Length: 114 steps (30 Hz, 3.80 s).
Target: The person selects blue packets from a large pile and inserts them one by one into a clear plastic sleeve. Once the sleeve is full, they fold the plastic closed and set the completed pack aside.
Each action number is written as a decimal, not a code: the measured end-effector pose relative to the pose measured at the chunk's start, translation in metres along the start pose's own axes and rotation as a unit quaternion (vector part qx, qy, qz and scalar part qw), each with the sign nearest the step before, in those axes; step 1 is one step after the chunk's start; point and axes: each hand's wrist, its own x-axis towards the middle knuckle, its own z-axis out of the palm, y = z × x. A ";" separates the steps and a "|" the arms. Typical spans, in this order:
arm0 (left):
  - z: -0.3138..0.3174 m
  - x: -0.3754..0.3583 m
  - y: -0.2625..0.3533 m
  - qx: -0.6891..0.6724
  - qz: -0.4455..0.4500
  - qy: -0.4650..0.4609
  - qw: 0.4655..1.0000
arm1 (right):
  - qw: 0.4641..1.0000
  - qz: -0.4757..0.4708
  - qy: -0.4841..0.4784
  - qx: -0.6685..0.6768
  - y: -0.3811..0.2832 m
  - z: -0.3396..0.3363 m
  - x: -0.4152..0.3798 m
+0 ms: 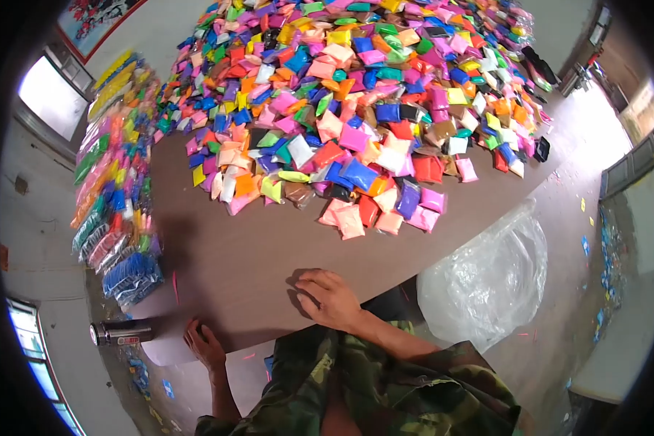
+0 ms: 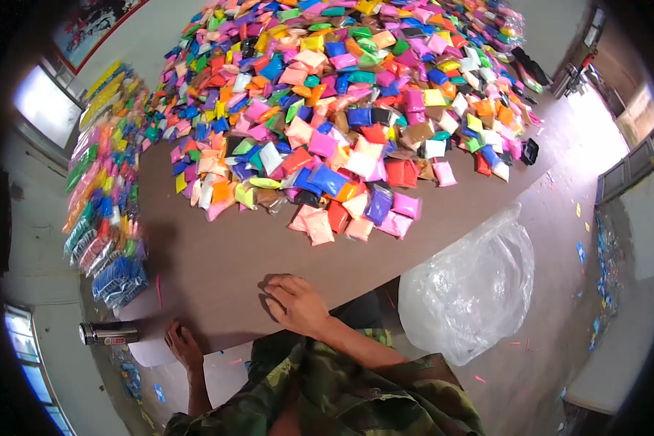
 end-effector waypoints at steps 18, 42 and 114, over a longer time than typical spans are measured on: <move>-0.003 0.001 0.004 -0.034 -0.042 0.000 0.999 | 0.903 0.132 0.180 -0.367 0.066 -0.068 0.143; -0.005 0.019 0.060 -0.227 -0.048 -0.023 0.973 | 0.842 0.375 0.059 0.384 0.013 0.035 0.076; 0.148 0.302 0.402 -0.047 0.441 -0.142 0.885 | 0.980 0.070 -0.135 0.131 0.068 0.050 0.141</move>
